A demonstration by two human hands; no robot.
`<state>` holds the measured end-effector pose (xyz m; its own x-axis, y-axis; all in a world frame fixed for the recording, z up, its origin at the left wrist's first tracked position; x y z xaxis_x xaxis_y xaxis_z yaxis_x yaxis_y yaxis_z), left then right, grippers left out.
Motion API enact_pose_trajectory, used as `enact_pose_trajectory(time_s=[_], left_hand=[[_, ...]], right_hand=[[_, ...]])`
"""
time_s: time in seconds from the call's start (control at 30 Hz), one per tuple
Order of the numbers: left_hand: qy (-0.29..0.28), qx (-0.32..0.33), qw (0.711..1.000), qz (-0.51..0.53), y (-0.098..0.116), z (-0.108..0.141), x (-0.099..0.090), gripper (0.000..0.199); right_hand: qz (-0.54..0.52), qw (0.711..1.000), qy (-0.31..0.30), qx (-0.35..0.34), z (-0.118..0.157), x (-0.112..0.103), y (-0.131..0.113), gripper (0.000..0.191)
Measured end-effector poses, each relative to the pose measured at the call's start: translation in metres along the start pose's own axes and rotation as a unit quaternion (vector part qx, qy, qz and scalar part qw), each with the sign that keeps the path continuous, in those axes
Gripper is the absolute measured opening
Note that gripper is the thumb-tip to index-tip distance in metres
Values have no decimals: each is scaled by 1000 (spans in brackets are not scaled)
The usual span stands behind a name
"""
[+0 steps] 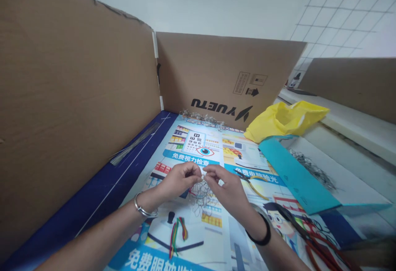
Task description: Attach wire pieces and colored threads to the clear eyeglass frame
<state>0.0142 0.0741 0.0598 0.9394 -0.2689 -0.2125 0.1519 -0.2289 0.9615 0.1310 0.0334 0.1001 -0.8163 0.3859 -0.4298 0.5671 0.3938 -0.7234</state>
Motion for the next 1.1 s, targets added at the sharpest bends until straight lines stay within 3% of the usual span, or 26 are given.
enact_pose_trajectory(time_s=[0.27,0.5,0.77,0.93,1.1], left_hand=[[-26,-22,999,5,1,2,5,13],[-16,25,998,-53,7,4,4,22],[-40,-11,998,42,2,2,4,14],[-40,0,998,50,2,0,3,12],[-40,15,999,7,3,1,2,8]], right_hand=[[2,1000,15,-3,-1,-3,-4,20],[0,998,34,-58,4,-3,-15,18],[9,999,13,-49,-2,-9,-12,11],[53,991,-44,-113,0,-1,-18,11],[86,978,-29,-186,5,3,-26,11]])
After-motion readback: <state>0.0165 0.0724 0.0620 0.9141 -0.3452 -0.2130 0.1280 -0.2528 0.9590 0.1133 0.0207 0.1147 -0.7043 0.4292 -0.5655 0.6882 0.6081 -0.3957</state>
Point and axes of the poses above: each hand's wrist, its own z-axis away from the middle knuckle, its own x-axis out of the palm, y = z × x, the point moved 9 cm from there along -z, towards the middle knuckle, and after that the axes turned 13 degrees about y, right-handed, at the moved point
